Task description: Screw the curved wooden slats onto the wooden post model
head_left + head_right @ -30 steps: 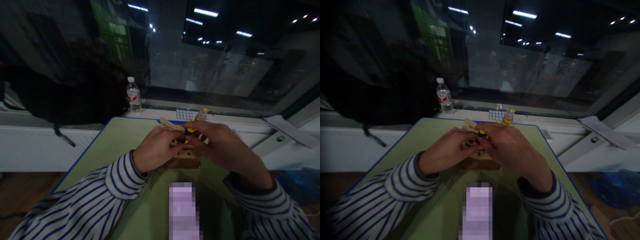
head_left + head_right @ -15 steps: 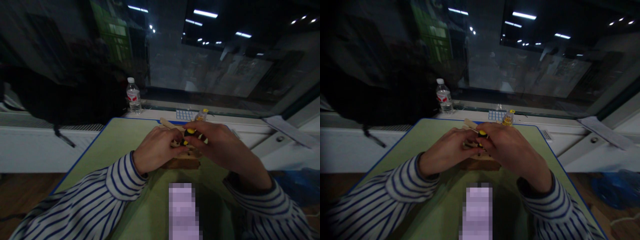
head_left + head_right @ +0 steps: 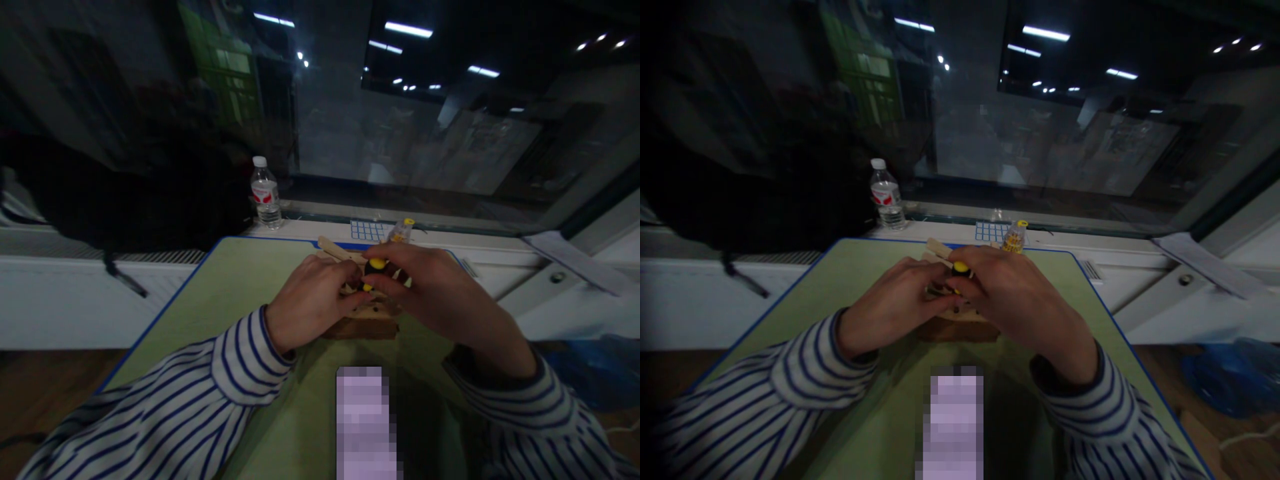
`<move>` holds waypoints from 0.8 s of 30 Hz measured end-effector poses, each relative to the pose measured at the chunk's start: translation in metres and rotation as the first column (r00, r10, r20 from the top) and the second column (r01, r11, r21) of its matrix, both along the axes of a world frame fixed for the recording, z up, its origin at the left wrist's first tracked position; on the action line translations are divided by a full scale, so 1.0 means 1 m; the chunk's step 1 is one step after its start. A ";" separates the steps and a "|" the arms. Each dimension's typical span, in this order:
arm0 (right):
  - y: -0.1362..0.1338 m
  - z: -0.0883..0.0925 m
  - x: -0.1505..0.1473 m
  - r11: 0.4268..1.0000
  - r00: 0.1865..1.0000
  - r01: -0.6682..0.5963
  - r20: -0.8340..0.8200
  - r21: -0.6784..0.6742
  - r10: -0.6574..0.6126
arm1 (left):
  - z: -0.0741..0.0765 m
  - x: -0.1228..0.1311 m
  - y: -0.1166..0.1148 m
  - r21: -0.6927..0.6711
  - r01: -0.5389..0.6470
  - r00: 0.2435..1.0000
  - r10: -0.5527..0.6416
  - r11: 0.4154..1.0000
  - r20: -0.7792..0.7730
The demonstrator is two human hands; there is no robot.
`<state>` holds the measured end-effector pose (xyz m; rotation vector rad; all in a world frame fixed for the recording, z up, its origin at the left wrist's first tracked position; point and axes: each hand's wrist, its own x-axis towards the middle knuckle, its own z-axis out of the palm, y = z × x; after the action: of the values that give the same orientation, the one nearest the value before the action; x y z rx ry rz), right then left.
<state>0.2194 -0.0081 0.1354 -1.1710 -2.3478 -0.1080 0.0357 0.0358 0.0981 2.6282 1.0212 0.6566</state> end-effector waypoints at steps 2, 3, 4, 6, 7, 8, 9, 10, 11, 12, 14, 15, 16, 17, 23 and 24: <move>-0.001 0.000 0.000 1.000 1.000 -0.006 -0.022 -0.009 0.006 | 0.000 0.000 0.000 0.004 -0.001 1.000 0.001 1.000 0.009; -0.001 0.001 0.000 1.000 0.999 -0.011 -0.032 -0.019 0.010 | 0.000 0.000 -0.001 0.011 -0.001 1.000 0.001 1.000 0.007; -0.002 0.001 0.000 0.999 0.999 -0.012 -0.040 -0.030 0.011 | 0.001 0.000 -0.001 0.021 -0.003 1.000 0.003 1.000 0.004; -0.004 0.001 0.000 0.999 0.999 -0.014 -0.042 -0.041 0.012 | 0.001 0.000 -0.001 0.046 -0.001 1.000 0.001 0.999 0.002; -0.004 0.000 0.000 0.999 0.999 -0.012 -0.036 -0.038 0.011 | 0.001 0.000 -0.001 0.055 0.002 1.000 -0.002 0.998 0.003; -0.005 0.000 0.000 1.000 1.000 -0.008 -0.029 -0.028 0.007 | 0.001 0.000 -0.001 0.061 0.003 1.000 -0.003 0.998 0.002; -0.005 -0.001 0.000 1.000 1.000 -0.003 -0.022 -0.017 0.003 | 0.000 0.000 -0.001 0.063 0.001 1.000 -0.001 0.998 0.001; -0.005 -0.001 0.001 1.000 1.000 0.001 -0.016 -0.006 -0.001 | 0.000 0.000 -0.001 0.062 -0.001 1.000 0.001 0.998 -0.001; -0.005 -0.001 0.001 1.000 1.000 0.005 -0.009 0.000 -0.005 | 0.000 0.000 -0.001 0.058 -0.001 1.000 0.002 0.998 -0.005; -0.005 -0.001 0.001 1.000 1.000 0.008 -0.005 0.003 -0.008 | 0.000 0.000 0.000 0.052 -0.001 1.000 0.001 0.999 -0.007; -0.005 -0.001 0.000 1.000 1.000 0.005 -0.006 -0.004 -0.005 | -0.001 0.000 0.000 0.039 0.013 1.000 -0.013 0.999 -0.003; -0.005 0.000 0.000 1.000 1.000 0.000 -0.007 -0.008 0.000 | -0.001 0.000 0.000 0.035 0.018 1.000 -0.018 0.999 -0.002; -0.005 0.000 0.000 1.000 1.000 -0.006 -0.009 -0.009 0.006 | 0.000 0.000 0.000 0.034 0.020 1.000 -0.020 0.999 -0.003; -0.005 0.000 0.000 1.000 1.000 -0.011 -0.008 -0.009 0.010 | 0.000 0.000 -0.001 0.033 0.019 1.000 -0.019 0.999 -0.007; -0.005 0.000 0.000 1.000 1.000 -0.016 0.001 0.012 0.016 | 0.001 0.000 -0.002 0.004 0.029 0.999 -0.029 1.000 -0.029; -0.005 0.000 0.000 1.000 1.000 -0.018 0.000 0.016 0.018 | 0.002 0.000 -0.002 0.002 0.029 0.999 -0.028 1.000 -0.034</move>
<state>0.2196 -0.0131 0.1353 -1.1414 -2.3522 -0.1202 0.0354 0.0340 0.0998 2.6595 0.9910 0.6090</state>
